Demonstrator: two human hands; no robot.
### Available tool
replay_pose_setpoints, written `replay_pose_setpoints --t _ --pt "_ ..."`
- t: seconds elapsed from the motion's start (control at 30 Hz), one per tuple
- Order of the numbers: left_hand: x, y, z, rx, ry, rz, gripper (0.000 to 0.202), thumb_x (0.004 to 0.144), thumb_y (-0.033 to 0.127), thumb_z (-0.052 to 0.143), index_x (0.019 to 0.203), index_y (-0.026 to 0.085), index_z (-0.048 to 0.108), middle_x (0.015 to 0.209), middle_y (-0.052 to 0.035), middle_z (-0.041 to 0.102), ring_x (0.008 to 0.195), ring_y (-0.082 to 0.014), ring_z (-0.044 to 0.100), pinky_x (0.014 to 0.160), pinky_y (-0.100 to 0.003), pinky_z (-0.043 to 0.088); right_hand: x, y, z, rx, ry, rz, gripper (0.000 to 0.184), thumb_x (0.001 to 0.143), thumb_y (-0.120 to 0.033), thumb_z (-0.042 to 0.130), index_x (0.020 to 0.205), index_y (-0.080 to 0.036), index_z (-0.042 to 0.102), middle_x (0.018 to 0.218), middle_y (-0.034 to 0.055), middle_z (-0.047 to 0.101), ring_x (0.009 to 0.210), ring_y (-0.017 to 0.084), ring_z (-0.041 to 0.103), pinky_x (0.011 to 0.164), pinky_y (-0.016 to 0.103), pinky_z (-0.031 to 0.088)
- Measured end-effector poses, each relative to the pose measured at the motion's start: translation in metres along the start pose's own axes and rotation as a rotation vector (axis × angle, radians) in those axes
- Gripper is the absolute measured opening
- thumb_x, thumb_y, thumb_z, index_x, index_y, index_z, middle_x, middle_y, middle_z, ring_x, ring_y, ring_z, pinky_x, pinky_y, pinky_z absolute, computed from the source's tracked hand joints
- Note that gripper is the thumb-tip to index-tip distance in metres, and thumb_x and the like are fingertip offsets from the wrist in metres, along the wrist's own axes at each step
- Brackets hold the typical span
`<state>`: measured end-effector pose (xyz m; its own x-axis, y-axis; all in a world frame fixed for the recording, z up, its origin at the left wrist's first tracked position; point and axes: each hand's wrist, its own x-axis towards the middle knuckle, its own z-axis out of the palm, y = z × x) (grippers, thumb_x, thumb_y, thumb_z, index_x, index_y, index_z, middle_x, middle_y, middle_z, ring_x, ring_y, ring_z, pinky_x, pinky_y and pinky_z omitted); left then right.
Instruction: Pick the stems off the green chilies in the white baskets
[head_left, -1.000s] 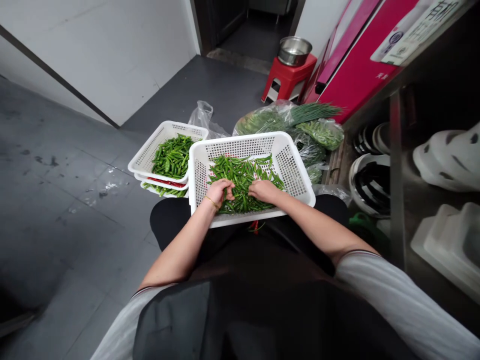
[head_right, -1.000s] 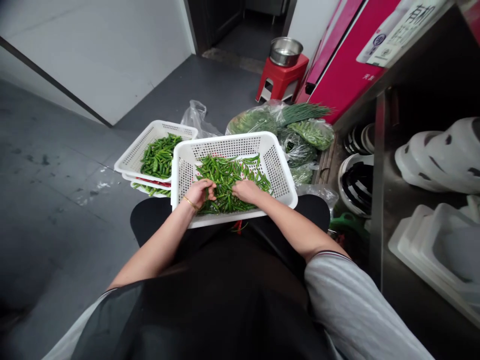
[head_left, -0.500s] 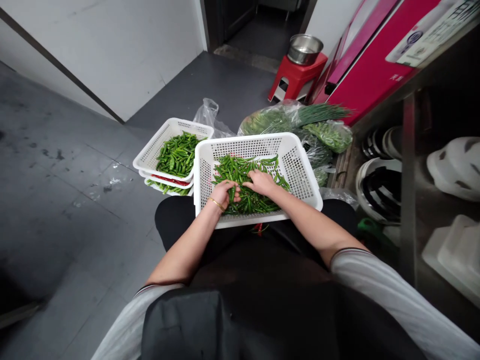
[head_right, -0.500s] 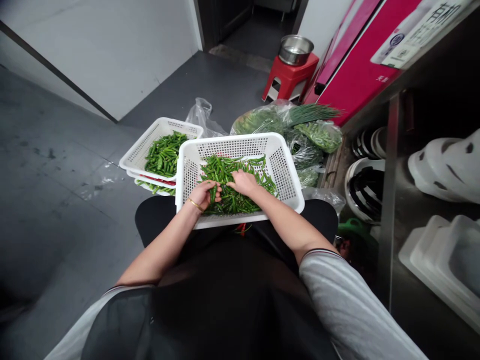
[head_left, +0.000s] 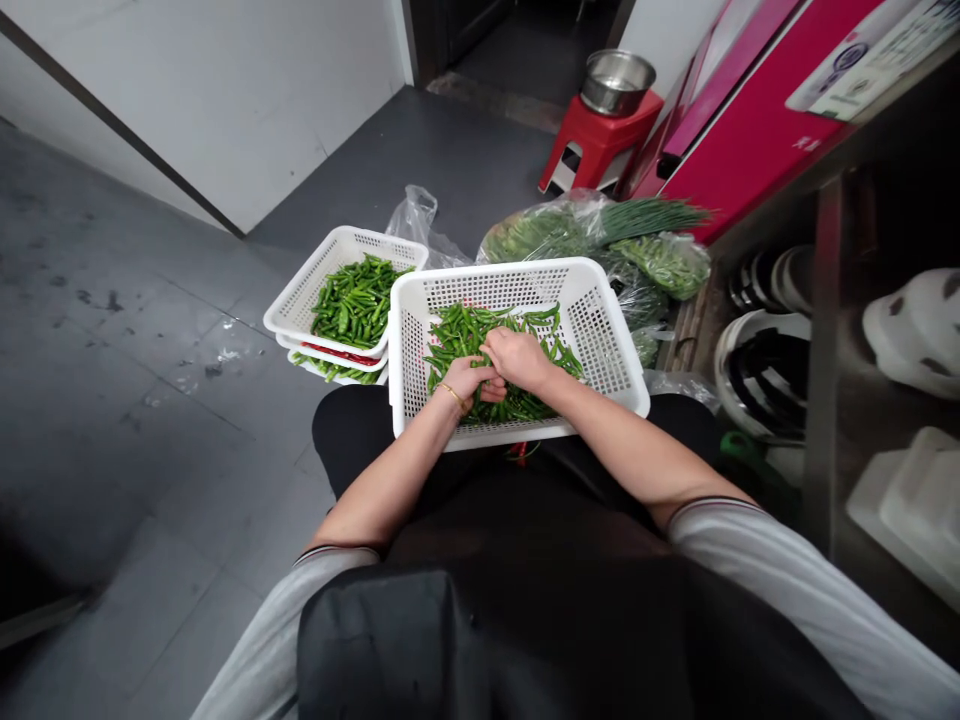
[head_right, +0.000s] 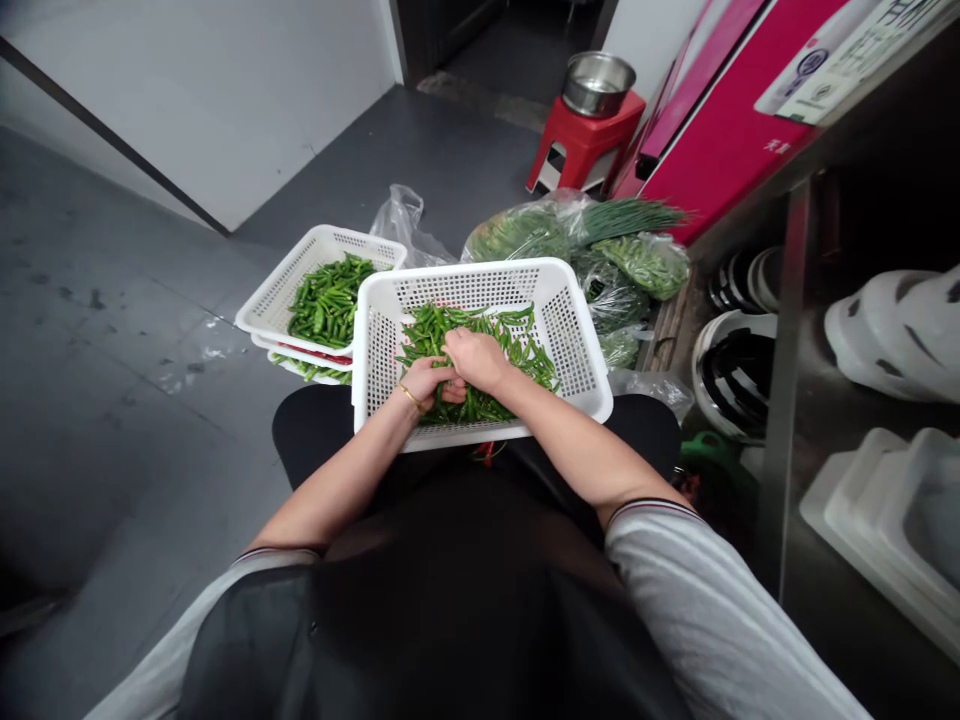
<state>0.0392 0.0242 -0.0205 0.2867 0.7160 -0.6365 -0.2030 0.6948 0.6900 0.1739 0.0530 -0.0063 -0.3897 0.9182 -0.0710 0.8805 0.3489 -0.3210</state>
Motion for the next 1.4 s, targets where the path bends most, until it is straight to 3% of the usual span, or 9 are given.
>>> replay_pose_setpoints --t 0.23,0.43,0.6,0.67,0.9,1.03,1.2,1.3,1.4 --pt "-0.010 0.003 -0.038 0.175 0.230 0.180 0.030 0.061 0.019 0.077 0.071 0.017 0.048 0.057 0.0020 0.058 0.049 -0.0118 0.056 0.049 -0.025 0.047 0.003 0.001 0.042 -0.235 -0.471 -0.076 0.026 0.087 -0.036 0.059 0.100 -0.016 0.070 0.109 0.0146 0.065 0.094 0.025 0.065 0.070 0.029 0.047" --pt "0.002 0.007 -0.029 0.736 0.223 0.533 0.026 0.057 0.011 0.075 0.067 0.017 0.052 0.062 0.0046 0.052 0.063 -0.0107 0.049 0.066 -0.026 0.043 0.007 0.013 0.009 -0.004 -0.322 -0.188 0.027 0.089 -0.035 0.055 0.080 -0.015 0.070 0.090 0.0099 0.067 0.084 0.018 0.063 0.070 0.026 0.044" --pt "-0.008 0.016 -0.021 0.317 -0.193 0.498 0.034 0.065 0.034 0.077 0.079 0.018 0.050 0.068 0.0011 0.060 0.052 -0.0076 0.046 0.048 -0.021 0.036 -0.016 0.031 -0.020 0.791 -0.204 -0.150 0.041 0.092 -0.048 0.044 0.087 -0.013 0.066 0.069 0.0022 0.064 0.050 0.009 0.052 0.051 0.022 0.042" --pt "-0.012 0.016 -0.023 0.101 -0.259 0.420 0.042 0.061 0.037 0.081 0.081 0.018 0.049 0.067 0.0021 0.060 0.044 -0.0049 0.041 0.042 -0.019 0.031 -0.023 0.032 -0.015 0.857 -0.263 -0.047 0.050 0.094 -0.053 0.036 0.092 -0.013 0.066 0.073 0.0045 0.067 0.050 0.009 0.055 0.051 0.022 0.044" --pt "-0.009 0.004 -0.040 0.082 0.052 0.222 0.043 0.050 0.030 0.087 0.069 0.014 0.052 0.060 0.0004 0.061 0.036 -0.0017 0.035 0.032 -0.017 0.020 -0.016 0.009 0.031 0.010 -0.483 0.144 0.021 0.077 -0.036 0.067 0.075 -0.015 0.070 0.091 0.0116 0.072 0.090 0.024 0.067 0.072 0.028 0.050" --pt "-0.006 -0.001 -0.032 0.237 0.123 0.224 0.036 0.053 0.028 0.087 0.073 0.012 0.061 0.059 0.0002 0.062 0.037 -0.0017 0.036 0.033 -0.017 0.024 -0.002 0.008 0.014 0.379 -0.379 0.224 0.015 0.083 -0.027 0.060 0.075 -0.015 0.065 0.071 0.0050 0.070 0.068 0.016 0.067 0.061 0.023 0.051" --pt "-0.002 0.003 -0.013 0.125 0.011 0.257 0.041 0.052 0.031 0.087 0.077 0.013 0.061 0.052 0.0056 0.054 0.035 -0.0031 0.037 0.032 -0.018 0.025 -0.010 0.007 -0.012 1.087 -0.214 0.325 0.017 0.089 -0.030 0.055 0.083 -0.015 0.059 0.061 -0.0002 0.065 0.051 0.010 0.061 0.049 0.019 0.049" --pt "-0.001 0.004 -0.007 -0.033 0.072 0.293 0.045 0.049 0.035 0.088 0.075 0.014 0.058 0.050 0.0072 0.051 0.034 -0.0037 0.039 0.031 -0.018 0.024 -0.027 -0.001 -0.004 1.066 -0.078 0.350 0.023 0.089 -0.039 0.056 0.086 -0.016 0.058 0.068 0.0002 0.067 0.050 0.009 0.060 0.045 0.017 0.045" --pt "-0.004 0.002 -0.002 -0.098 0.122 0.331 0.045 0.051 0.037 0.086 0.074 0.016 0.055 0.048 0.0073 0.051 0.033 -0.0055 0.041 0.031 -0.019 0.027 -0.042 -0.014 0.008 0.843 -0.208 0.220 0.031 0.091 -0.039 0.050 0.073 -0.016 0.058 0.054 -0.0020 0.060 0.045 0.009 0.056 0.048 0.019 0.043"
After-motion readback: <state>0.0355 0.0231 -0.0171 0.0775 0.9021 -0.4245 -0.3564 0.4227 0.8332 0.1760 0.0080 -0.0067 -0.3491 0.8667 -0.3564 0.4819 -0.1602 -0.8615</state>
